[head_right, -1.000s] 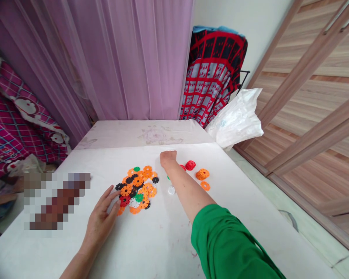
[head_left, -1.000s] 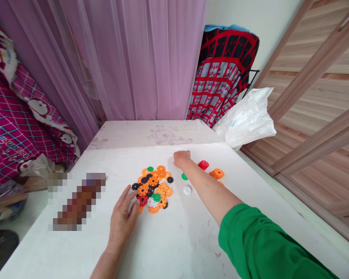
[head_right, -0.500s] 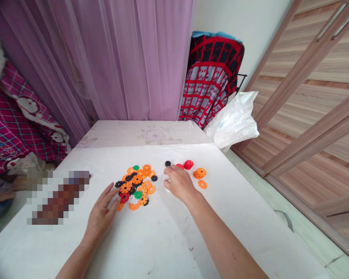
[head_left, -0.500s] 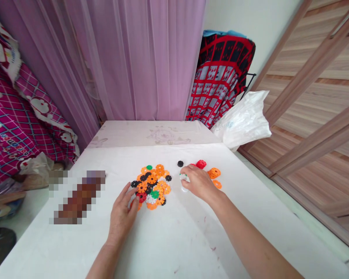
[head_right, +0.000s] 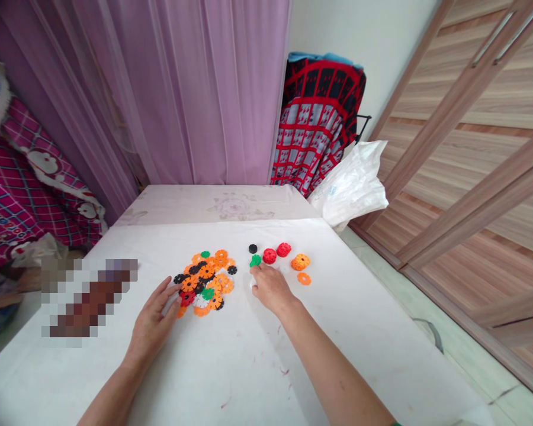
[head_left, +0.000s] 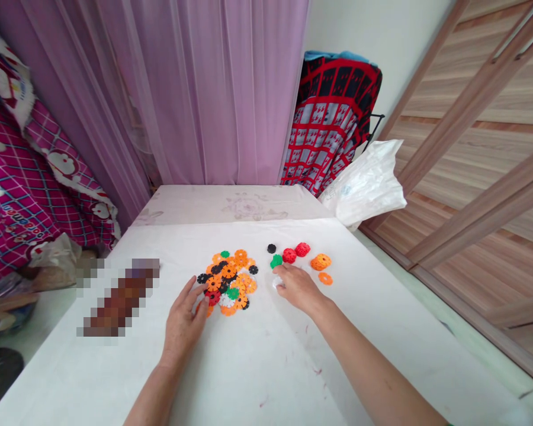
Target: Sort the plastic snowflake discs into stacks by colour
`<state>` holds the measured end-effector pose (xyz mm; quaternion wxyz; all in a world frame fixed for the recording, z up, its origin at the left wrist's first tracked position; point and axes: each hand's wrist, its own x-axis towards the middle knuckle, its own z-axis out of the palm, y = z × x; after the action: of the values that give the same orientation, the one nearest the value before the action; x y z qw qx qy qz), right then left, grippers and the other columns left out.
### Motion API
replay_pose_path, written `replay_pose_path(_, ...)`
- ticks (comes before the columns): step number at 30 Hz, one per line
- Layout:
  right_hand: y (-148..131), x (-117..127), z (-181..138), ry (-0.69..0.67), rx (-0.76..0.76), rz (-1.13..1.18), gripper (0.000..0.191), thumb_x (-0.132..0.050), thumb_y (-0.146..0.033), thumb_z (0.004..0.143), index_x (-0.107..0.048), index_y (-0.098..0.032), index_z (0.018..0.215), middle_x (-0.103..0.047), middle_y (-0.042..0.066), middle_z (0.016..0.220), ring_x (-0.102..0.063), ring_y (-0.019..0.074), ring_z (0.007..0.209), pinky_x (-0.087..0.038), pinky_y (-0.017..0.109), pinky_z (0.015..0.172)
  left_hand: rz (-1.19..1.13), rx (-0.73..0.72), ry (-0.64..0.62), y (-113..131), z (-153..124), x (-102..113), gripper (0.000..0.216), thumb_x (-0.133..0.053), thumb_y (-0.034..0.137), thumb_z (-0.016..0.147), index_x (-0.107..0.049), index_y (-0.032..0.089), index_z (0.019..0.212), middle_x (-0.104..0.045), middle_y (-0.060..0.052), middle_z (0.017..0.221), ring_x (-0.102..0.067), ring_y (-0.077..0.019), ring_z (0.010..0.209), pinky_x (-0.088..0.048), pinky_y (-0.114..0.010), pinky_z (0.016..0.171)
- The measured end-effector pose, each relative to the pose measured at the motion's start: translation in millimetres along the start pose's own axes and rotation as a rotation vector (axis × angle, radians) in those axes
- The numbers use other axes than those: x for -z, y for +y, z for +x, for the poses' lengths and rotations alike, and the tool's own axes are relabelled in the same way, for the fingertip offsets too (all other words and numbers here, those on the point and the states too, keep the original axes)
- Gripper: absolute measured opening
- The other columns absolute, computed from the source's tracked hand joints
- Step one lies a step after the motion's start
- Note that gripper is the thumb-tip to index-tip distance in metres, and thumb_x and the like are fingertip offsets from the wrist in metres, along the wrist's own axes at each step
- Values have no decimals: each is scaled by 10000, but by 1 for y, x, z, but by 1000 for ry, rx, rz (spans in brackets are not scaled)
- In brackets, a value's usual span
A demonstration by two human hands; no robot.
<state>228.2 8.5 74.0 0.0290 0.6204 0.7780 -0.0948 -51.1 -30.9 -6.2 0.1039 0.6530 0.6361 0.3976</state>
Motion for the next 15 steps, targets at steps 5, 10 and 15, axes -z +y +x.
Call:
replay_pose_path(5,0,-2,2,-7,51,3,341,-510,-167,816,-631,-200,1134,-626,90,1155,-595,202,1041,-404,275,851,-2,-5,10,-1,0,-1,320,-498,386,860,-692,245,1073,-574,-71,1361,-614,-231,1149,-510,-381,972)
replay_pose_path(10,-1,-6,4,-37,92,-51,276,-532,-146,789,-667,-207,1022,-642,83,1054,-613,208,972,-410,277,789,-11,-1,-5,-1,0,0,328,-491,384,866,-687,228,1078,-559,-93,1372,-616,-233,1146,-500,-382,986)
replay_pose_path(15,-1,-6,7,-64,91,-95,265,-519,-106,793,-669,-198,991,-640,89,1040,-617,198,946,-409,270,768,1,2,-14,1,-1,1,329,-493,373,865,-689,230,1086,-566,-92,1365,-607,-238,1162,-491,-386,996)
